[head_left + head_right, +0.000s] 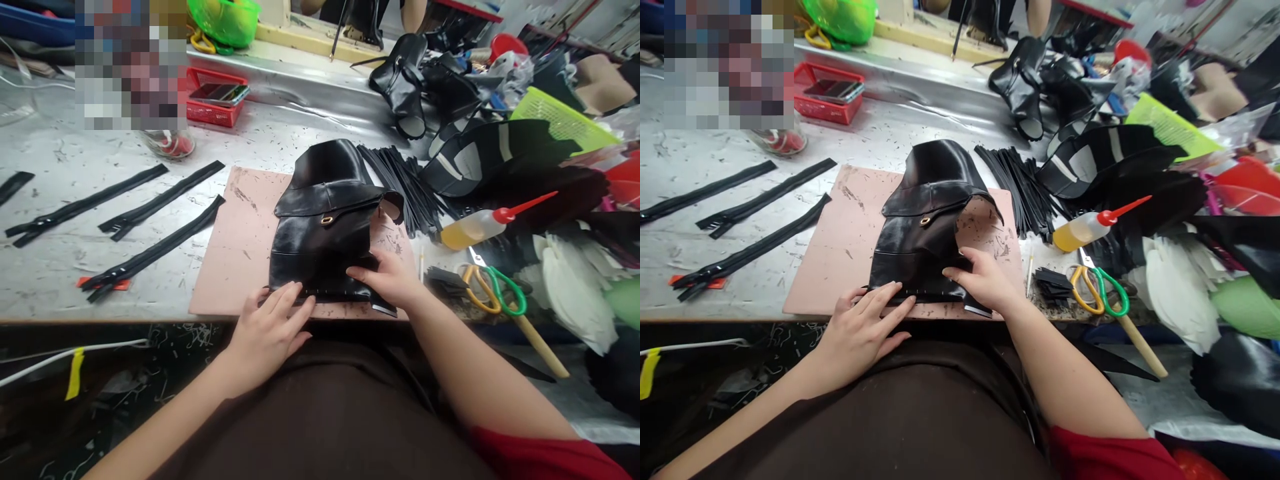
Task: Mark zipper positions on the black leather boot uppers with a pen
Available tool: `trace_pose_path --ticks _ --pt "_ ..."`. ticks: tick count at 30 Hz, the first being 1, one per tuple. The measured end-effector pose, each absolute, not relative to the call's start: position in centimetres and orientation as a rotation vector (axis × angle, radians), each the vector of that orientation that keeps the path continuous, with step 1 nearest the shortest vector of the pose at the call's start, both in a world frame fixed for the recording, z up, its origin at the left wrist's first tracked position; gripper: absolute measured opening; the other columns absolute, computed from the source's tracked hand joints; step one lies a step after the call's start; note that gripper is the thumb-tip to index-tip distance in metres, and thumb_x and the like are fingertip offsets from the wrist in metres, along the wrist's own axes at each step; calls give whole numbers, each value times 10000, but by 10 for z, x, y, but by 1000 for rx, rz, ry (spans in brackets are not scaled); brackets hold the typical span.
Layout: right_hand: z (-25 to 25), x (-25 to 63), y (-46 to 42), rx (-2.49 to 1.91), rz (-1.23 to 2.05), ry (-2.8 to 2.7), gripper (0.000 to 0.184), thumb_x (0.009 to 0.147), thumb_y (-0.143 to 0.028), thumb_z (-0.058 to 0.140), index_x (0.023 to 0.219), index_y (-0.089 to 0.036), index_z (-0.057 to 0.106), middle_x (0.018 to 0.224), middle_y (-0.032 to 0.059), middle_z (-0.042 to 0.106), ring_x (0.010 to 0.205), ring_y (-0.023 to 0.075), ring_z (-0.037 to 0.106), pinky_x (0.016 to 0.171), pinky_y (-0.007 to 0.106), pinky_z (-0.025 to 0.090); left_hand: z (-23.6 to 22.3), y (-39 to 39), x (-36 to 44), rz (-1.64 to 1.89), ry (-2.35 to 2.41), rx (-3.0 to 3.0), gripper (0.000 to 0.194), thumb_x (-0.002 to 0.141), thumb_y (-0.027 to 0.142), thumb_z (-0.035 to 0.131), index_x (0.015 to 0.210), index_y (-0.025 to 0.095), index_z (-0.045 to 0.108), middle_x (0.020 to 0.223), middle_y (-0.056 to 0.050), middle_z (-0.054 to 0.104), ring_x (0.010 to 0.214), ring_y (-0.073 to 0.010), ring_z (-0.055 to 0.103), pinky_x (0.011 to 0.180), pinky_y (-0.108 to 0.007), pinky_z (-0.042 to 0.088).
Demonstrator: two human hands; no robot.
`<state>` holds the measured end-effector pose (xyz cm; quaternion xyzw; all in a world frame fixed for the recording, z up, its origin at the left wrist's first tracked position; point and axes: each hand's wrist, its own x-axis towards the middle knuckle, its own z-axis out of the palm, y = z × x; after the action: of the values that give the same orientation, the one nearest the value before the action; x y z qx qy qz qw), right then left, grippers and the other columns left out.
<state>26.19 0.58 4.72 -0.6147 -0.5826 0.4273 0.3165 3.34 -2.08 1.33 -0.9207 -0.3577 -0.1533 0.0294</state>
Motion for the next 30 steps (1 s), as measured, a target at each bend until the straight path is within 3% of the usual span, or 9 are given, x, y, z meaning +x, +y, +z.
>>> trace_pose_path --ticks 8,14,22,30 --pt "57 248 8 -1464 1274 -1489 263 682 -362 631 855 -164 639 834 23 688 843 224 624 794 351 486 16 -22 35 -437 -1136 -2832 339 789 390 565 1097 250 583 1212 -107 563 1008 -220 564 862 -374 310" --pt "51 275 8 -1574 1348 -1630 451 557 -266 755 975 -180 611 981 40 677 953 249 605 833 369 489 11 -23 28 -541 -1064 -2871 443 768 423 592 1197 401 485 1281 -86 503 1095 -202 525 918 -368 271" --pt "47 272 2 -1720 1441 -1460 211 668 -246 656 857 -176 593 626 -14 646 535 163 606 535 304 521 11 -28 28 -407 -994 -2910 347 789 382 561 1133 346 535 1297 -3 506 1194 -263 422 931 -398 230" --pt "48 270 3 -1892 1297 -1548 270 665 -252 668 916 -167 610 618 -11 648 515 158 606 548 303 516 22 -24 39 -302 -1026 -2895 406 740 387 610 1132 325 530 1260 12 542 1122 -270 461 875 -384 262"
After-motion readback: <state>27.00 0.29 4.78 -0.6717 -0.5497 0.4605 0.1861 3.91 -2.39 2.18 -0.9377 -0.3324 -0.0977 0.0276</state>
